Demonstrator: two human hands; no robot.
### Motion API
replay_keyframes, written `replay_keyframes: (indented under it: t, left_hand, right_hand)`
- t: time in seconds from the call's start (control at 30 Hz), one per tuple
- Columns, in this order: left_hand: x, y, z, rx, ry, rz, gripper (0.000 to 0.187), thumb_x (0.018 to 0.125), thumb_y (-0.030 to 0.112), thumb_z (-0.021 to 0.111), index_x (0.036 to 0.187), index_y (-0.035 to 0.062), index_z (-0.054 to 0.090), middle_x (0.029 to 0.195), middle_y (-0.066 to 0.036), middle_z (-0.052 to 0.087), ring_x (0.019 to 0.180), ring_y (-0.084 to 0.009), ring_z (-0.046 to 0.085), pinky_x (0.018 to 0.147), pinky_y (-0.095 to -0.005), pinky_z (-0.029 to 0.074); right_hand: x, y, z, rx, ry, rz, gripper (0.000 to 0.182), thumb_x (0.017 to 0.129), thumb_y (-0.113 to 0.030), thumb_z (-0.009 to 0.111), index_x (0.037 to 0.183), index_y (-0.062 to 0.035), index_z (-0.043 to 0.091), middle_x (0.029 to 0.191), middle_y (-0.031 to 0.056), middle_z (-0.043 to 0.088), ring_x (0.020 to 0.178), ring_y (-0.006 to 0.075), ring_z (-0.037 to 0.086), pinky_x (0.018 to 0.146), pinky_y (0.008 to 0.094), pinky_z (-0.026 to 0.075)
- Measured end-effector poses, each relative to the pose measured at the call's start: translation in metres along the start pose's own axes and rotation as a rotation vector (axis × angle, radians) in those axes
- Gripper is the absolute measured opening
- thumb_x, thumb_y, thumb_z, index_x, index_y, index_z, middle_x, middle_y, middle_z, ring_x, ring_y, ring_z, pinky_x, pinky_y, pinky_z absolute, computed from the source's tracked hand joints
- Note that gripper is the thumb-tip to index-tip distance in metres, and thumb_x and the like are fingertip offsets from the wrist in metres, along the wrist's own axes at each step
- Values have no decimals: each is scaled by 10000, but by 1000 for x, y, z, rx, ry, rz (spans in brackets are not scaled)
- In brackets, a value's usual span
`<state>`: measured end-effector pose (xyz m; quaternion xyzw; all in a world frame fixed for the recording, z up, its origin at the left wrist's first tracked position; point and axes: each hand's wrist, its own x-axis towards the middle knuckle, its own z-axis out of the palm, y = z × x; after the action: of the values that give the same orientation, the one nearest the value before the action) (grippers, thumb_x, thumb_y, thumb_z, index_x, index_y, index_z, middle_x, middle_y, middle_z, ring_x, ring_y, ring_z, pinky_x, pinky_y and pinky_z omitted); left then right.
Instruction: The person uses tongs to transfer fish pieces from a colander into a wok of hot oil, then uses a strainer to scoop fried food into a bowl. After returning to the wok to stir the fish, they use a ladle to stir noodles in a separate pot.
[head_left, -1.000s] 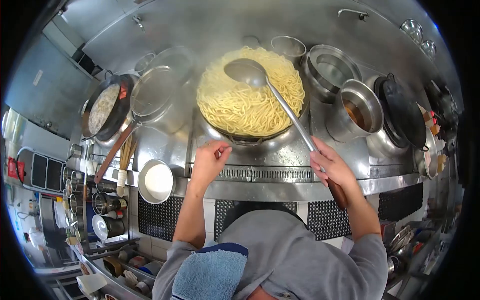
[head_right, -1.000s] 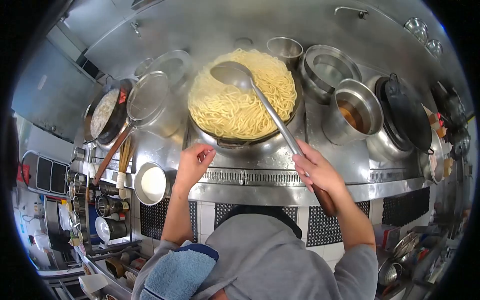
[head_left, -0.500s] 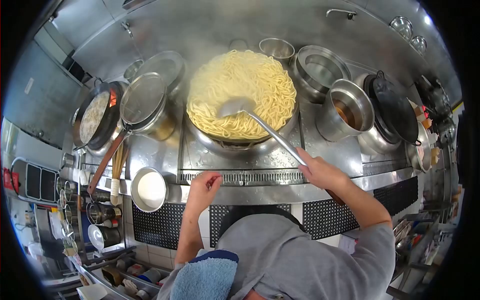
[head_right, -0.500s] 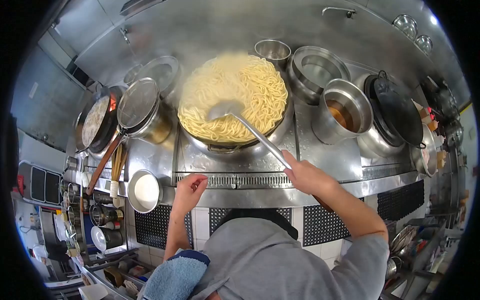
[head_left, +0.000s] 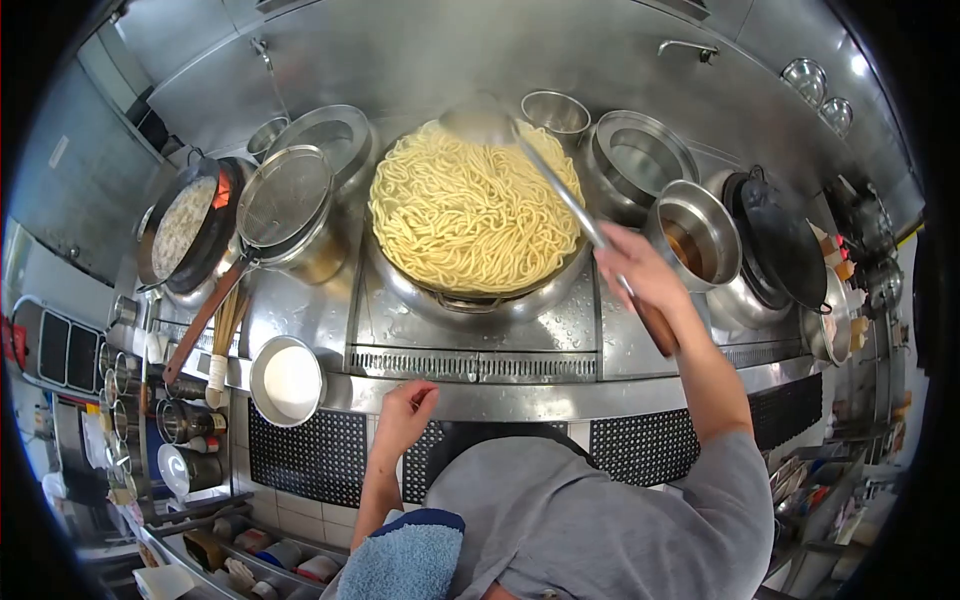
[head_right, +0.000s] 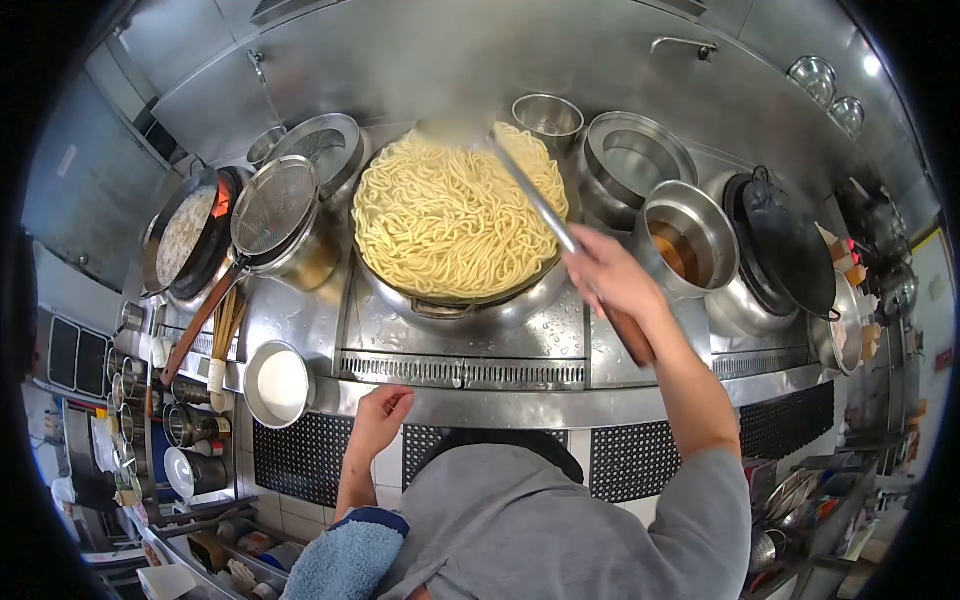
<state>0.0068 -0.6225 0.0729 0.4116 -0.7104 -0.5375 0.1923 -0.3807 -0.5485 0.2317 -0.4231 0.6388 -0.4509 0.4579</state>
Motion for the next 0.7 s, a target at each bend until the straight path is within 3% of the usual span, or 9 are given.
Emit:
replay_keyframes:
  t: [0.07,0.1,0.2,0.3,0.4,0.53,0.57,0.7]
  left_hand:
    - [-1,6,4,32,-11,41,155,890,88,652,1004,-15,668,806,-57,660,696,-84,585,624,-231,479]
    - [0,10,5,48,-17,64,157,889,89,652,1007,-14,667,810,-64,662,699,-88,588,624,-235,481]
    - [0,15,5,91,-24,58,153,888,89,650,1004,-11,668,815,-79,665,705,-102,602,628,-246,487]
    - [-2,5,4,58,20,70,147,885,90,654,991,-9,672,809,-77,664,705,-106,607,626,-249,489]
    - [-4,6,1,70,29,56,149,862,88,657,967,-17,665,816,-140,651,664,-189,613,600,-293,482]
    - [-1,-2,-2,69,3,67,141,863,85,650,962,-15,665,800,-137,643,648,-190,604,590,-295,476]
    - [2,-2,-3,82,-9,69,137,864,84,647,957,-15,664,796,-134,641,646,-190,602,587,-294,474]
    - [13,7,-10,80,-32,124,121,868,82,639,936,-15,661,785,-125,632,642,-188,594,575,-290,467]
  right_hand:
    - [39,-4,-7,-155,68,-46,258,951,-151,495,1159,1,515,670,-23,452,456,54,442,353,234,398]
    - [60,0,-10,-192,95,-57,314,963,-167,475,1233,-9,506,611,-19,447,435,54,423,347,228,377]
    - [100,21,-26,-263,80,-28,276,964,-170,485,1191,-14,517,630,-30,441,430,49,409,344,227,372]
    - [97,25,-33,-5,-56,116,224,962,-164,500,1141,-30,511,663,-43,431,430,31,388,335,210,354]
    - [66,15,-42,198,-114,211,190,957,-153,514,1115,-50,496,695,-46,422,432,15,373,326,192,336]
    - [20,4,-43,212,-96,251,259,951,-133,508,1190,-43,464,701,-34,421,423,14,372,318,181,330]
    - [8,0,-42,207,-117,244,397,945,-124,504,1327,-56,420,688,-38,421,432,24,393,326,208,357]
    - [-33,-15,-28,21,-109,261,501,950,-127,495,1422,-58,343,662,-36,416,414,40,380,335,213,373]
